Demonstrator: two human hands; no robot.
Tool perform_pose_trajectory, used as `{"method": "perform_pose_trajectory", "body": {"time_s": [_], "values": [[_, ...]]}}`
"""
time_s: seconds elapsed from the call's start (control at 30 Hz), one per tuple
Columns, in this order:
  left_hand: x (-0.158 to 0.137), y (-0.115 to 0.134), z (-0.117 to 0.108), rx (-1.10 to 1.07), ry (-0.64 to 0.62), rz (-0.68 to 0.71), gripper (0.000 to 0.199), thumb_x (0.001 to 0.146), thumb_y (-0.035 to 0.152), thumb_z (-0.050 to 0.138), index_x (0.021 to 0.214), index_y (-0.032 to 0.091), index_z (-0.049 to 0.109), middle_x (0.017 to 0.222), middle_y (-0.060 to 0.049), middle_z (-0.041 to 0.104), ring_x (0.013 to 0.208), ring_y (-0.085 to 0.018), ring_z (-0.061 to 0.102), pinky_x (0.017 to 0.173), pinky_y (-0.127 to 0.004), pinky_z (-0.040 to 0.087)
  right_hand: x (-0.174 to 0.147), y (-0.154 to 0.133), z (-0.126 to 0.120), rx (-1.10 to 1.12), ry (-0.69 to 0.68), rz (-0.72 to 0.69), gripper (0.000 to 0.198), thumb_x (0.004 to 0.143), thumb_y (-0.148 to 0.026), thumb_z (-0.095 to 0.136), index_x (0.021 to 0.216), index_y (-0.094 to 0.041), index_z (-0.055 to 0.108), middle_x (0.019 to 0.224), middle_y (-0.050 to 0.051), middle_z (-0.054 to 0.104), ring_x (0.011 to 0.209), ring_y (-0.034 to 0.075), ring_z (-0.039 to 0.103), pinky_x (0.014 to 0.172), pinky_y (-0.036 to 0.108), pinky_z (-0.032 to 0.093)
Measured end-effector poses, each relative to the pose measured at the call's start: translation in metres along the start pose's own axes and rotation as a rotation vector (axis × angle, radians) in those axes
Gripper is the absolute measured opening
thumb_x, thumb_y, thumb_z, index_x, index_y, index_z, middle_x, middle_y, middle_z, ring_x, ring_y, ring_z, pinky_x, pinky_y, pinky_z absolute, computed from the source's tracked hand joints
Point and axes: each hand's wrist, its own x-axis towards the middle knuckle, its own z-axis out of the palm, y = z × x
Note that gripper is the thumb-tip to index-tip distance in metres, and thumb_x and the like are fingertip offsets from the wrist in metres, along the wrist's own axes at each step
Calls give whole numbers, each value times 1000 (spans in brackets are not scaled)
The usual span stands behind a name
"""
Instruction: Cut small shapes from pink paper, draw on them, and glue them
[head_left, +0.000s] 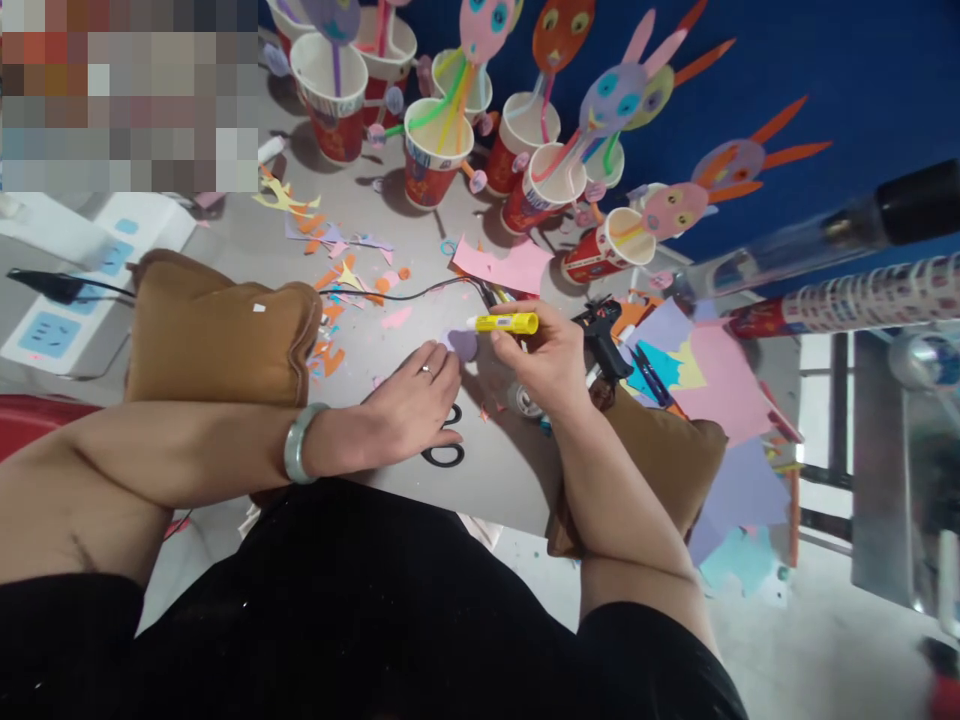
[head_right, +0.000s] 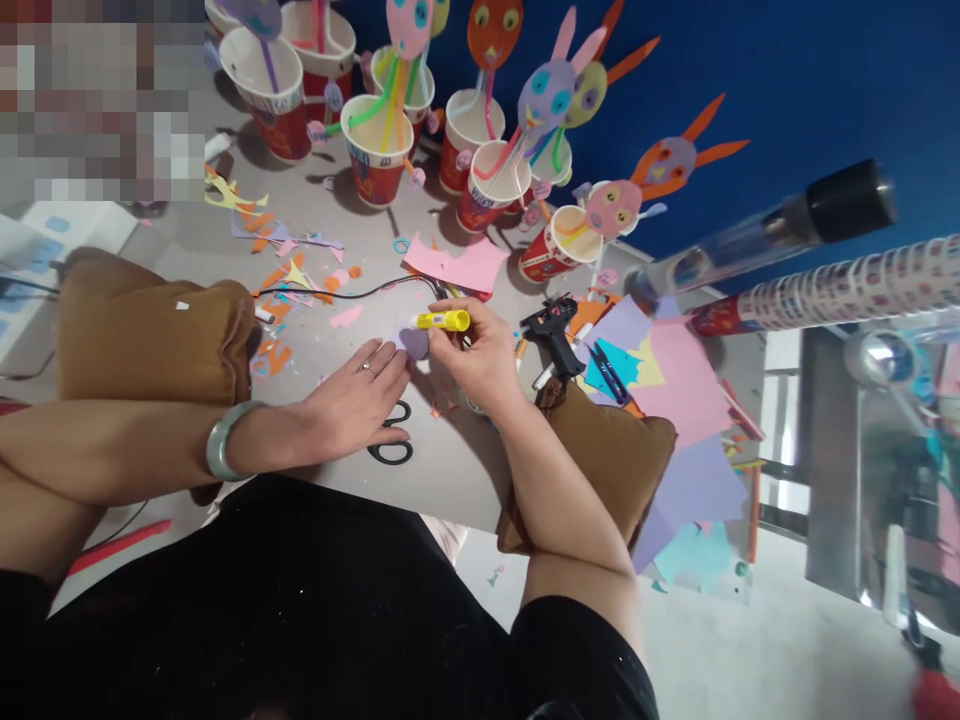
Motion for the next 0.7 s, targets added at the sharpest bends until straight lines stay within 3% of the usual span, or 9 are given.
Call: {"method": "perform_pose_trajectory", "body": {"time_s": [0.23,0.43,0.63,0.7], "values": [[-8,-2,16,-21,152,70,85,97,59,52,144,-11,48,146,-34,53,139,-43,50,122,-52,29,-1,2,0,85,-11,43,33,88,-56,68,100,-26,61,68,-5,55,55,13,51,61,32,52],[-5,-4,9,-36,143,73,85,95,61,55,139,-12,51,139,-35,57,138,-43,50,122,-54,29,1,13,11,237,-202,154,42,90,-67,61,106,-28,56,70,-5,55,55,14,53,65,34,57],[-5,-5,12,-86,130,61,83,94,60,58,138,-9,53,140,-33,58,138,-41,51,123,-54,28,1,21,10,151,-26,136,42,91,-66,61,108,-28,57,74,-4,55,62,14,56,73,35,58],[-5,-4,13,-63,145,56,86,93,62,58,139,-10,53,142,-34,56,138,-42,51,123,-54,27,0,19,10,204,-48,153,43,89,-66,63,109,-28,57,74,-4,56,61,14,55,71,34,58]]}}
